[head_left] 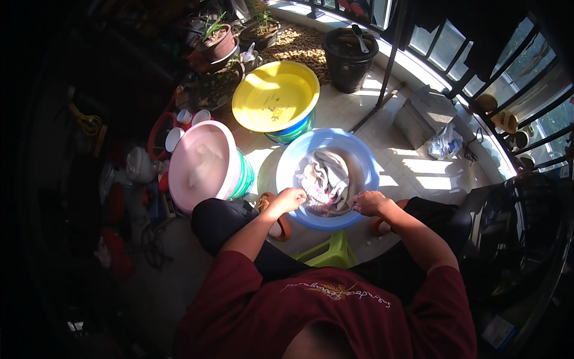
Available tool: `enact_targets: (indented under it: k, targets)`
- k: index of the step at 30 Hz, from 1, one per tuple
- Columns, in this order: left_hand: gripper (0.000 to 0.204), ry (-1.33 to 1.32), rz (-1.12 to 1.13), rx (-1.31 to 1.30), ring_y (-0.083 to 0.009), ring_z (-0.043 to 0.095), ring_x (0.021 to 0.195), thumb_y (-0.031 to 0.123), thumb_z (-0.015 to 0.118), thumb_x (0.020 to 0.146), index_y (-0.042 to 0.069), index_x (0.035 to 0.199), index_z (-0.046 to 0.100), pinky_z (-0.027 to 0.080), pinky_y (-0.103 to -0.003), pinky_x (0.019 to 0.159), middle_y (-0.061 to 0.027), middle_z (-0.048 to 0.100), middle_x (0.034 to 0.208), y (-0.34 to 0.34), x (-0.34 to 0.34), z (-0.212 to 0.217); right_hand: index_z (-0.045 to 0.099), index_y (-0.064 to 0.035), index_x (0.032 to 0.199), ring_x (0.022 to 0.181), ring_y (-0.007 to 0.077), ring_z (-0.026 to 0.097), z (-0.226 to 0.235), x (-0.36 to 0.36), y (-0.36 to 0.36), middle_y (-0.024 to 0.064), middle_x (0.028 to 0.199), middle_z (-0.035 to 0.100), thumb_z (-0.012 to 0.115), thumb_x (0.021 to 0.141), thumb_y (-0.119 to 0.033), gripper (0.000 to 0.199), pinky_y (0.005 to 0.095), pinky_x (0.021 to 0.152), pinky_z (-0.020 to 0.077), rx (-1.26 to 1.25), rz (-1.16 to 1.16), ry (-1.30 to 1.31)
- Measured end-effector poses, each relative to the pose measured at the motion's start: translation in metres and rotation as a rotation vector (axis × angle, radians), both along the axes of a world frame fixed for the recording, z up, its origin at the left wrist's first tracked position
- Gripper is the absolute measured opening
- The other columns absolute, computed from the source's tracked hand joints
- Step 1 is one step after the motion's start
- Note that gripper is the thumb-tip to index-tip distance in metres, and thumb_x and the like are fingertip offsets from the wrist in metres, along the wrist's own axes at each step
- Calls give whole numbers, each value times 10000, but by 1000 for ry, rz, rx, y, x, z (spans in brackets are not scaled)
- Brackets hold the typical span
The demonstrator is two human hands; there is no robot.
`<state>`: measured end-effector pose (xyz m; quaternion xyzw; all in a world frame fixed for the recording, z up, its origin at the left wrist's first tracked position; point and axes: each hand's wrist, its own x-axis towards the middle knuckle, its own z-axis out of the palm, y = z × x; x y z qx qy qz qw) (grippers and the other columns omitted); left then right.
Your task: The person hand-washes clothes in a basin, wrings them out, and hangs them on a rack before cleaning a shoe and preparing more garments for washing.
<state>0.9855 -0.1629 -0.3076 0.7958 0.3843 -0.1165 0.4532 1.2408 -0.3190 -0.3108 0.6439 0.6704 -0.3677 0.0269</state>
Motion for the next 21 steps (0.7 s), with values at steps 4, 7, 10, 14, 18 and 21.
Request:
enact_targets:
  k: [4, 7, 10, 14, 18, 21]
  targets:
    - [186, -2, -1, 1, -131, 571, 572, 69, 533, 784, -14, 945, 579, 471, -273, 544, -72, 599, 721, 0, 0, -2, 608, -95, 998, 981, 278, 565, 0, 0, 0, 116, 1028, 603, 501, 814, -326, 315, 386, 826, 446, -6, 2, 8]
    - [184, -13, -22, 42, -130, 571, 572, 69, 535, 783, -14, 941, 581, 468, -272, 544, -71, 599, 719, 0, 0, -4, 610, -95, 992, 979, 280, 566, -2, 0, 0, 119, 1025, 603, 500, 814, -326, 312, 386, 827, 446, -7, 1, 9]
    - [185, -28, -49, 72, -131, 571, 569, 79, 541, 784, -13, 938, 584, 467, -276, 542, -71, 599, 703, 1, 0, -5, 610, -97, 991, 977, 282, 567, -3, -1, 1, 121, 1022, 604, 499, 814, -324, 309, 386, 830, 445, -8, 9, 10]
    - [190, -32, -68, 101, -134, 571, 561, 101, 550, 786, -12, 934, 587, 466, -285, 542, -75, 598, 675, 2, 0, -8, 610, -97, 991, 978, 288, 566, -5, -1, 1, 123, 1021, 604, 497, 815, -325, 309, 389, 832, 445, -12, 18, 6]
    - [191, -26, -68, 91, -136, 567, 552, 110, 554, 787, -11, 931, 587, 463, -289, 541, -78, 597, 667, 2, 2, -9, 602, -102, 1006, 984, 292, 562, -6, -1, 1, 124, 1030, 600, 493, 822, -329, 312, 389, 832, 444, -12, 25, 3]
    - [187, -23, -70, 92, -136, 565, 549, 109, 555, 785, -8, 927, 588, 460, -288, 540, -76, 596, 668, 2, 2, -10, 595, -105, 1016, 991, 292, 558, -2, -2, 1, 122, 1038, 596, 493, 825, -334, 315, 387, 834, 444, -19, 32, 0]
